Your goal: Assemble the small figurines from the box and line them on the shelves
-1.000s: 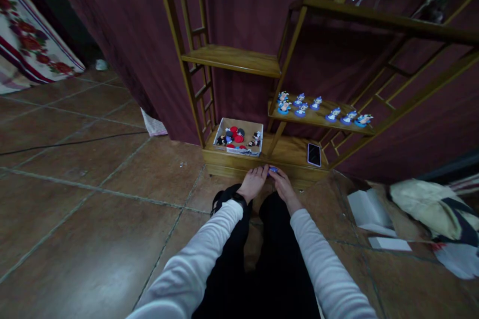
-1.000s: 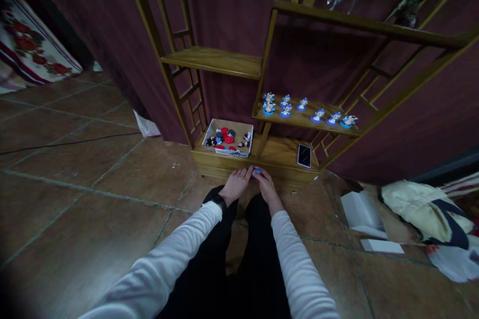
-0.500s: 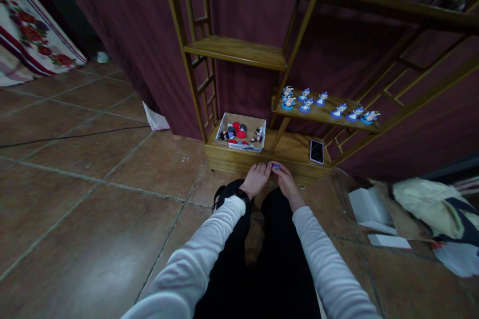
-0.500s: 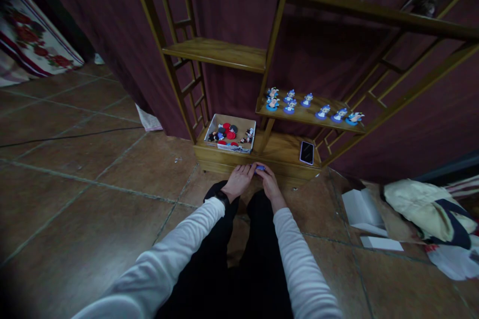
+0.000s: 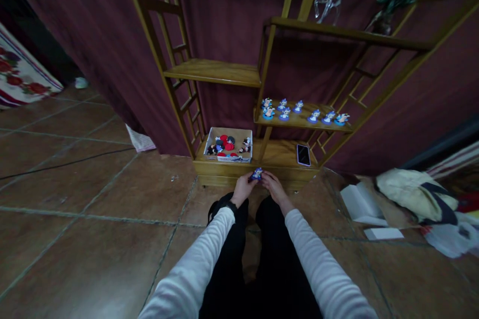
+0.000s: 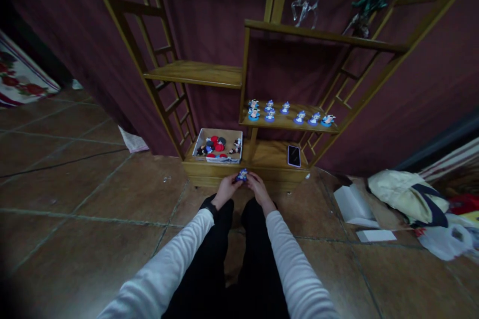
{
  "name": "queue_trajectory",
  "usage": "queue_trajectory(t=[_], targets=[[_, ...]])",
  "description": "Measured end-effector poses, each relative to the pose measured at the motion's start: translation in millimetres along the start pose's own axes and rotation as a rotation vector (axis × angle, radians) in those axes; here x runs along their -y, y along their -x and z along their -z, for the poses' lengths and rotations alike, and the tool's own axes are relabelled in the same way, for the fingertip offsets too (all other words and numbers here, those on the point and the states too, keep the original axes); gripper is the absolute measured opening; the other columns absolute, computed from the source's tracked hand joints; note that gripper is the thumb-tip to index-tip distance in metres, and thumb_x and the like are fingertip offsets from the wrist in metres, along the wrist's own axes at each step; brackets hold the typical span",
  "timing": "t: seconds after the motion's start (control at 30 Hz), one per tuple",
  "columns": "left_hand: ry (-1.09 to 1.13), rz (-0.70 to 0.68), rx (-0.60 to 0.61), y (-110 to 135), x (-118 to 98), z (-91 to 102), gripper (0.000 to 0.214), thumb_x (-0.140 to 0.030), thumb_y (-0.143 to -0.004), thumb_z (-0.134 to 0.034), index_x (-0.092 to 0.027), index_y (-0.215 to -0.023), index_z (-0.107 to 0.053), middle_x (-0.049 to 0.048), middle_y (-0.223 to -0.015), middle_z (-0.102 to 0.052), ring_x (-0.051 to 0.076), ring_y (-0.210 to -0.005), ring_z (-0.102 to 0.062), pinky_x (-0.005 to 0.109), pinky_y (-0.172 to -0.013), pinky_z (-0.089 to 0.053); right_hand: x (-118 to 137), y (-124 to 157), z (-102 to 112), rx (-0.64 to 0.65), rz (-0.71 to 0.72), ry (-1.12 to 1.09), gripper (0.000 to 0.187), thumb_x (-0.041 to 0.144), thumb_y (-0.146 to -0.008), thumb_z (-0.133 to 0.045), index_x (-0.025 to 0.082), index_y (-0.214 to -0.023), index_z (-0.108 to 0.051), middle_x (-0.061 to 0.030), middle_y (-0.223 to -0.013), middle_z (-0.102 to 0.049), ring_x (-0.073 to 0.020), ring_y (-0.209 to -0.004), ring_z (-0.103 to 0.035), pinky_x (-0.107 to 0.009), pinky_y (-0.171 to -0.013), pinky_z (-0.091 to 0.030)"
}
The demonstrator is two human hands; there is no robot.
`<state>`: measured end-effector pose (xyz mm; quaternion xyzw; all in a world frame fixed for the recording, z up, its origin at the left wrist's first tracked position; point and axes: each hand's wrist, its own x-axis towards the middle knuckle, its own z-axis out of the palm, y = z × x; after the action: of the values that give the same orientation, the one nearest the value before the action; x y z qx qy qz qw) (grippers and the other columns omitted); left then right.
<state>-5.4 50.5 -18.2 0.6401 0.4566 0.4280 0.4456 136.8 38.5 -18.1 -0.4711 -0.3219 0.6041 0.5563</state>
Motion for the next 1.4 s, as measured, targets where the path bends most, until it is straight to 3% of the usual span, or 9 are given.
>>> queue_trajectory(t=[0.17,0.33,0.63,1.17,1.4], targets=[[0.514,0.204,0.113,-2,3,3.7,0.030,-0.022,-0.070,-0.067,-0.011,-0.098,-0.066,0.0083,-0.086,-0.070,0.019,-0.081,-0.063,0.032,-0.079,-0.047,-4,-3,-1,0.015,0.030,0.072,0.037,0.041,-0.057,-0.073,0.019,-0.085,-0.066,-0.0028,-0.079,-0.068,-0.0164,-0.070,-0.062,-0.032,-0.069,-0.049],[0.746,0.364,0.111,0,-1,5.4,0.030,-0.021,-0.071,-0.069,-0.009,-0.098,-0.067,0.0114,-0.086,-0.070,0.016,-0.079,-0.064,0.032,-0.080,-0.048,-4,-3,0,-0.023,0.111,0.130,0.031,0.041,-0.056,-0.072,0.018,-0.076,-0.065,-0.0017,-0.078,-0.066,-0.0149,-0.069,-0.059,-0.029,-0.066,-0.049],[0.747,0.473,0.014,-3,-7,1.7,0.013,-0.009,-0.076,-0.060,-0.008,-0.085,-0.069,0.0111,-0.080,-0.070,0.014,-0.071,-0.064,0.027,-0.073,-0.052,-1,-3,-1,-0.010,0.107,0.107,0.030,0.041,-0.051,-0.074,0.018,-0.065,-0.061,-0.0004,-0.070,-0.063,-0.0143,-0.064,-0.057,-0.028,-0.063,-0.048],[0.790,0.538,-0.065,-5,-9,1.0,0.016,-0.001,-0.076,-0.056,-0.007,-0.085,-0.068,0.0125,-0.088,-0.070,0.013,-0.075,-0.066,0.027,-0.078,-0.053,1,-4,-2,-0.005,0.091,0.113,0.028,0.043,-0.057,-0.069,0.018,-0.066,-0.061,0.0000,-0.068,-0.063,-0.0151,-0.064,-0.059,-0.031,-0.066,-0.049],[0.782,0.537,-0.077,-5,-8,-0.9,0.017,-0.002,-0.076,-0.055,-0.008,-0.087,-0.067,0.0115,-0.086,-0.070,0.014,-0.074,-0.066,0.028,-0.077,-0.053,4,-2,-1,0.012,0.084,0.078,0.030,0.042,-0.052,-0.073,0.018,-0.063,-0.060,0.0010,-0.065,-0.062,-0.0139,-0.061,-0.057,-0.030,-0.065,-0.048]])
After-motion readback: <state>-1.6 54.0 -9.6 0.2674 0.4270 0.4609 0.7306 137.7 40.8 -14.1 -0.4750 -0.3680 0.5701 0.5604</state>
